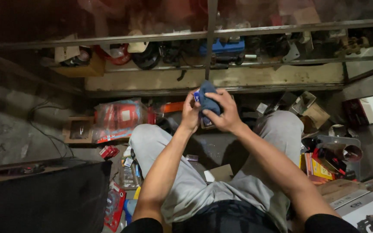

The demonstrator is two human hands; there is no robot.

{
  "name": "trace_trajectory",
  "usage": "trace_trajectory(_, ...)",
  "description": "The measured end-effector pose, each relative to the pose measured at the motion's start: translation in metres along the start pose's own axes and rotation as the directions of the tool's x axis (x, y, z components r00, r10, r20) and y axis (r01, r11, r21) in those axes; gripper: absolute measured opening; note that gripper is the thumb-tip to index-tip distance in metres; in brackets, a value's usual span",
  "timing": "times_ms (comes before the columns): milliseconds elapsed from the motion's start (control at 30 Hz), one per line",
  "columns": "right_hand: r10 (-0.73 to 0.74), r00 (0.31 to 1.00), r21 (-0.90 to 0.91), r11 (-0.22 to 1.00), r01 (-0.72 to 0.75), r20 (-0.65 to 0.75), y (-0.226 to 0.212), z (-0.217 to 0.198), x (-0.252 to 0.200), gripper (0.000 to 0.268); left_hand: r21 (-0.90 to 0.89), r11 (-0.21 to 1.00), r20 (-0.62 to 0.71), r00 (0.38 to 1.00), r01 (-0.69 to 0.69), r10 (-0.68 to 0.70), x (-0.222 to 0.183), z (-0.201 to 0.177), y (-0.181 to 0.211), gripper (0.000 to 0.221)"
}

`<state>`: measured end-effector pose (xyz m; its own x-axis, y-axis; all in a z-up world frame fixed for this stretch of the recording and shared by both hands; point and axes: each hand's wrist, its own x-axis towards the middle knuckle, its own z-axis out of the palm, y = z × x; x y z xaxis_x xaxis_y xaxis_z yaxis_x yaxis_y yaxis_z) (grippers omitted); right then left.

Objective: The person cleans a small cardboard parts box by wiping it repeatedly with a cloth.

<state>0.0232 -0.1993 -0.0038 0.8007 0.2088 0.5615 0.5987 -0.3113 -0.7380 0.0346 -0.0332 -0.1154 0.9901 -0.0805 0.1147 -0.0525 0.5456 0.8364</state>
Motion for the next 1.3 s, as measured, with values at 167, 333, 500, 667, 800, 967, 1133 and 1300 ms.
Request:
trace_trajectory(167,0.157,0.984,-0.031,0.987,-0.16,-0.08,0.003,0.002,0.005,0.045,0.052,0.998,0.082,0.996,-0.034,0.029,-0.005,0.018,0.024,0.093)
trace_trajectory(333,-0.138,0.988,0.009,0.99,0.139,-0.074,-0.01,0.001,0.007,0.047,0.144,0.99,0.075,0.997,-0.005,-0.006,-0.003,0.005,0.014,0.092)
trace_trajectory(500,0.22,0.966,0.055,0.975,-0.214,-0.136,0.019,0.006,0.001,0.034,0.064,0.998,0.178,0.984,0.004,-0.015,-0.005,0.01,0.036,0.092)
trace_trajectory(667,0.027,0.994,0.035,0.999,-0.023,-0.108,0.005,0.0,0.002,0.032,0.027,1.0,0.19,0.982,0.001,-0.006,-0.003,0.008,0.044,0.091)
trace_trajectory(800,0.122,0.992,0.131,0.984,-0.117,-0.036,0.013,-0.008,0.011,0.031,0.113,0.993,0.216,0.976,-0.025,0.001,-0.009,0.015,0.064,0.099)
trace_trajectory(967,0.067,0.996,0.064,0.995,-0.071,0.052,0.01,-0.025,0.018,0.028,0.305,0.951,0.166,0.986,-0.05,-0.001,-0.004,0.02,0.08,0.118)
trace_trajectory(1133,-0.027,0.989,0.067,0.998,0.018,0.145,0.007,-0.03,0.019,0.028,0.453,0.89,0.19,0.981,-0.046,-0.045,-0.013,0.026,0.094,0.123)
trace_trajectory(1300,-0.05,0.981,0.144,0.989,0.023,0.19,0.007,-0.031,0.017,0.026,0.536,0.844,0.144,0.988,-0.034,-0.052,-0.006,0.023,0.096,0.123)
